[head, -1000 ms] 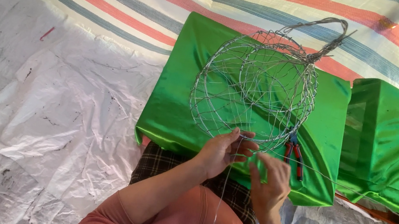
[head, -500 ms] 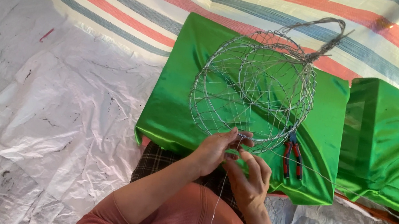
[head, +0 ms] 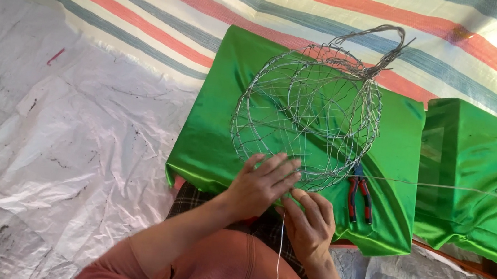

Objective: The person uses pliers to cut and bend thin metal wire while attaching it to a wire basket frame. They repeatedly wrap the wire around the frame and trim excess wire with pliers. The work is performed on a green-covered surface with a striped tarp in the background.

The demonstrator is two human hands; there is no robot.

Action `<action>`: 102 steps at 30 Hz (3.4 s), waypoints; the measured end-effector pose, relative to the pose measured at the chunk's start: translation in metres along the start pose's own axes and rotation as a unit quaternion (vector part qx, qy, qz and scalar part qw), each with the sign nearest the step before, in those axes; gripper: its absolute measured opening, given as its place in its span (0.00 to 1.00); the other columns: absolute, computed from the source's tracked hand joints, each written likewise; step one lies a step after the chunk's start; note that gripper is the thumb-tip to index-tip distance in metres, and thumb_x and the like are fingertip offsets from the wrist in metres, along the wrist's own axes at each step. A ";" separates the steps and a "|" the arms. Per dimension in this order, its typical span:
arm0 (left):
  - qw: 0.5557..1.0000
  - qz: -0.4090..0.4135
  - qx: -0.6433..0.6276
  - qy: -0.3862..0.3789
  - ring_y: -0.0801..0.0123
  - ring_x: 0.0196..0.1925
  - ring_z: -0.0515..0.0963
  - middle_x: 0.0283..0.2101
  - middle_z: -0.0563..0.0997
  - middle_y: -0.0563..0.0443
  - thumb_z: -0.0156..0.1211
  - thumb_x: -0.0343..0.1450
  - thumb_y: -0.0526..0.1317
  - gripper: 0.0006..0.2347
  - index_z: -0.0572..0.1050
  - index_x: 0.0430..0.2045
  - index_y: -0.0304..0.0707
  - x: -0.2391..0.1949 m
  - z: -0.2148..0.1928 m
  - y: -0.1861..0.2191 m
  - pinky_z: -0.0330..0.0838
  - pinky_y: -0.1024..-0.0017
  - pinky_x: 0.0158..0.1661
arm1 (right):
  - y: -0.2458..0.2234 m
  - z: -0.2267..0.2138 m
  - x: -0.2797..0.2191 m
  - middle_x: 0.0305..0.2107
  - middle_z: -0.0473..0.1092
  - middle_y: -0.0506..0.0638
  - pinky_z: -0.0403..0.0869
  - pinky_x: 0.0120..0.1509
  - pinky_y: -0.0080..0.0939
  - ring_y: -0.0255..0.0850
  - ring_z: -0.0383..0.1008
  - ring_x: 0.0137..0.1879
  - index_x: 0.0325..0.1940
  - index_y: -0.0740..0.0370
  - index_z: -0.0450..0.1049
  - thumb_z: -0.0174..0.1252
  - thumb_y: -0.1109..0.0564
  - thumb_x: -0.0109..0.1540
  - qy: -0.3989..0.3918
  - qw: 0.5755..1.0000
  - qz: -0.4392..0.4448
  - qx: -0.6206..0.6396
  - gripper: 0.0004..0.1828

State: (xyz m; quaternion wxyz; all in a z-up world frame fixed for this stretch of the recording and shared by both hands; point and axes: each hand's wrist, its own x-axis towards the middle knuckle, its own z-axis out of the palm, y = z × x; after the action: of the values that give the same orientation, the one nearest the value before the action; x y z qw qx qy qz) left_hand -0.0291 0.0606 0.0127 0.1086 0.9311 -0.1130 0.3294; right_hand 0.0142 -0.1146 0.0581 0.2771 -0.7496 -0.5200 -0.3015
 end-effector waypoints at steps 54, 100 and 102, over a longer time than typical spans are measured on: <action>0.986 0.012 -0.126 -0.108 0.64 0.43 0.86 0.39 0.86 0.43 0.57 0.76 0.37 0.10 0.77 0.50 0.42 0.032 -0.001 -0.027 0.80 0.68 0.52 | 0.124 -0.019 0.039 0.44 0.76 0.64 0.84 0.47 0.45 0.47 0.81 0.42 0.57 0.69 0.70 0.52 0.65 0.71 0.102 0.749 0.447 0.478 0.11; 0.926 -0.121 -0.150 -0.326 0.52 0.17 0.80 0.15 0.76 0.43 0.61 0.70 0.34 0.05 0.77 0.27 0.29 0.106 0.022 -0.034 0.77 0.55 0.21 | 0.058 -0.019 0.054 0.41 0.78 0.64 0.84 0.38 0.46 0.51 0.84 0.38 0.45 0.68 0.71 0.62 0.72 0.64 0.095 0.920 0.286 0.249 0.09; 0.920 -0.133 -0.156 -0.334 0.52 0.17 0.80 0.16 0.77 0.43 0.60 0.70 0.34 0.05 0.77 0.27 0.29 0.108 0.033 -0.035 0.77 0.54 0.22 | 0.053 -0.015 0.053 0.38 0.79 0.59 0.81 0.36 0.45 0.50 0.83 0.37 0.40 0.65 0.72 0.65 0.70 0.64 0.106 0.950 0.233 0.180 0.08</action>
State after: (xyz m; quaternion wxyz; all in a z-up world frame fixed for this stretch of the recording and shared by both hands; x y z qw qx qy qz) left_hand 0.0823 0.0702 0.0522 0.2511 0.9647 -0.0682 -0.0396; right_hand 0.0762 -0.1092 0.1025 0.5233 -0.7513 -0.3442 -0.2079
